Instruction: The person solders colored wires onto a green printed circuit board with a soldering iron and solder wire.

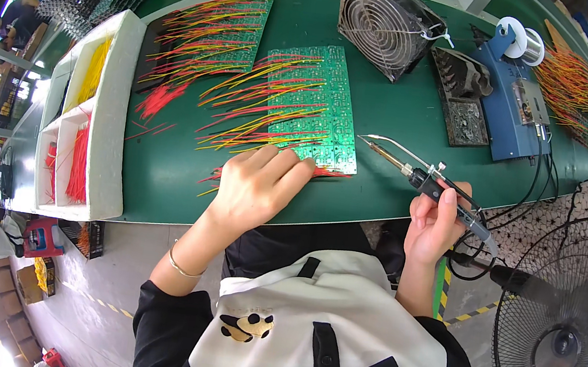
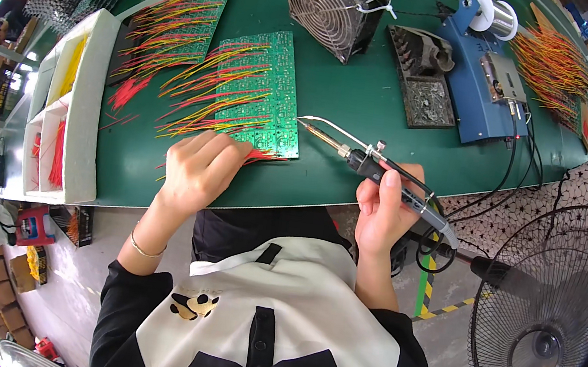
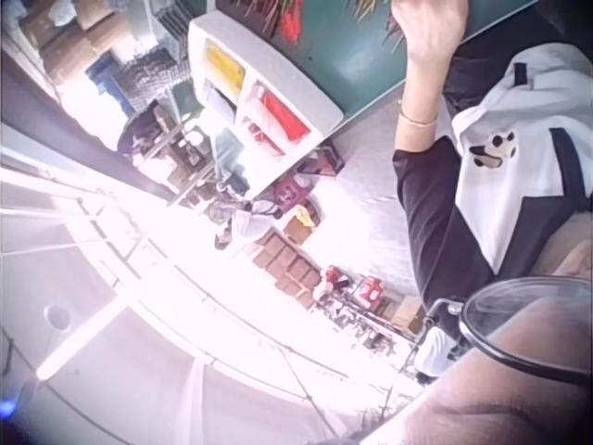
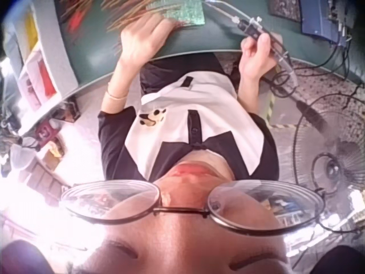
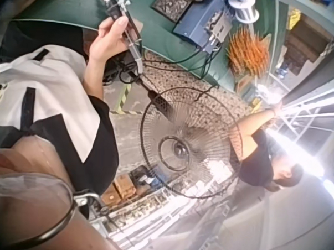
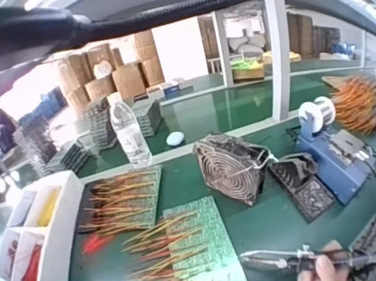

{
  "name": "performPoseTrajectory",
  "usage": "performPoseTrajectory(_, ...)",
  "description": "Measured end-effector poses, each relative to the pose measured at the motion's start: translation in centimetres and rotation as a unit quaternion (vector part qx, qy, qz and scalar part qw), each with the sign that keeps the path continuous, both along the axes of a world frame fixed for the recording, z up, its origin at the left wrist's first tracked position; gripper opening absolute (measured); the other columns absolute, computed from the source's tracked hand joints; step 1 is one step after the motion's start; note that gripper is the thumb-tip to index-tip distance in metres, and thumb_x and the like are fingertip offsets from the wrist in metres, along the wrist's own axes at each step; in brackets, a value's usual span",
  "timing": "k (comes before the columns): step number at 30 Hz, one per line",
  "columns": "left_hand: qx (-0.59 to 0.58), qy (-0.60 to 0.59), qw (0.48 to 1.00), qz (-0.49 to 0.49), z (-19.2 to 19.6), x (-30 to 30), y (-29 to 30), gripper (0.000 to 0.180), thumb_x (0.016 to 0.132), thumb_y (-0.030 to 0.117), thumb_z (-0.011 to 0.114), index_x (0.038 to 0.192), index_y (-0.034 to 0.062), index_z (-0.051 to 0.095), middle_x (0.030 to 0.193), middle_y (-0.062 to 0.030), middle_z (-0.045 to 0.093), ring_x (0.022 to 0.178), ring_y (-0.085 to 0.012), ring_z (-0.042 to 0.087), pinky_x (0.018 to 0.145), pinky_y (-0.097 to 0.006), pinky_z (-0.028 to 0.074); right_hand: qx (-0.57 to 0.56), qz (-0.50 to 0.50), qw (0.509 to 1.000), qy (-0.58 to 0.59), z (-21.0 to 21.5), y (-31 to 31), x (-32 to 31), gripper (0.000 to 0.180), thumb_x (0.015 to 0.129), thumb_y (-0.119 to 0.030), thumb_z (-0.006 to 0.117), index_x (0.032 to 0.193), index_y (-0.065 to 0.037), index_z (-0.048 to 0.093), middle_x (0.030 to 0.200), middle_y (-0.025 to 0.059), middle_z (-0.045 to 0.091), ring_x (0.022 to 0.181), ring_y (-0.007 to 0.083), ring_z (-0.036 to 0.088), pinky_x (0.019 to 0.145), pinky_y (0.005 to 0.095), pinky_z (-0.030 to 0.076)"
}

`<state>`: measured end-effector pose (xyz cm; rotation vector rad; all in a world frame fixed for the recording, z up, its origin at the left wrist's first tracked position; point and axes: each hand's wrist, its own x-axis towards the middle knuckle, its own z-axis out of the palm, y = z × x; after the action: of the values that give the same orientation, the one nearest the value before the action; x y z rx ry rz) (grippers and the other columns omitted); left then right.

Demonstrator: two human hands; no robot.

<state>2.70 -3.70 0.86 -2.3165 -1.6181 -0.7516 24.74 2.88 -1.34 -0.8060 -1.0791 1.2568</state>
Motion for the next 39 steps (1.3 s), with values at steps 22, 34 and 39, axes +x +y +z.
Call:
performPoseTrajectory(22,-0.033,-0.155,0.987,0.022,-0.9,-0.7,-1.0,0.037,0.055,-0.011,0.066,0.089,0.0042,0.066,0.079,-0.0051,0.052,0.053,-0.0119,0.053,0.043,-0.024,0.041,0.043,0.011,0.999,-0.003,-0.7,0.1,-0.1,0.018,0.089,-0.02,0.045,0.088,-0.002,0.047,0.051,0.0016,0.04,0.038,0.0054,0.03,0.036,0.0192,0.022)
performPoseTrajectory(34,-0.032,-0.194,0.98,0.043,-1.7,-1.0,-1.2,0.039,0.056,-0.01,0.064,0.092,0.0044,0.067,0.08,-0.0036,0.051,0.048,-0.0099,0.044,0.041,-0.025,0.037,0.054,-0.004,0.998,-0.043,-0.6,0.0,-0.3,0.019,0.09,-0.021,0.041,0.087,-0.003,0.046,0.049,-0.0004,0.036,0.037,0.0051,0.027,0.036,0.02,0.019)
performPoseTrajectory(39,-0.021,-0.191,0.981,0.041,-2.0,-1.1,-1.3,0.037,0.059,-0.007,0.063,0.093,0.0057,0.066,0.08,-0.0021,0.051,0.047,-0.0101,0.039,0.04,-0.026,0.036,0.058,0.005,0.997,-0.042,-0.7,0.0,-0.1,0.018,0.09,-0.021,0.042,0.086,-0.003,0.046,0.049,-0.0001,0.037,0.037,0.0051,0.027,0.036,0.0202,0.02)
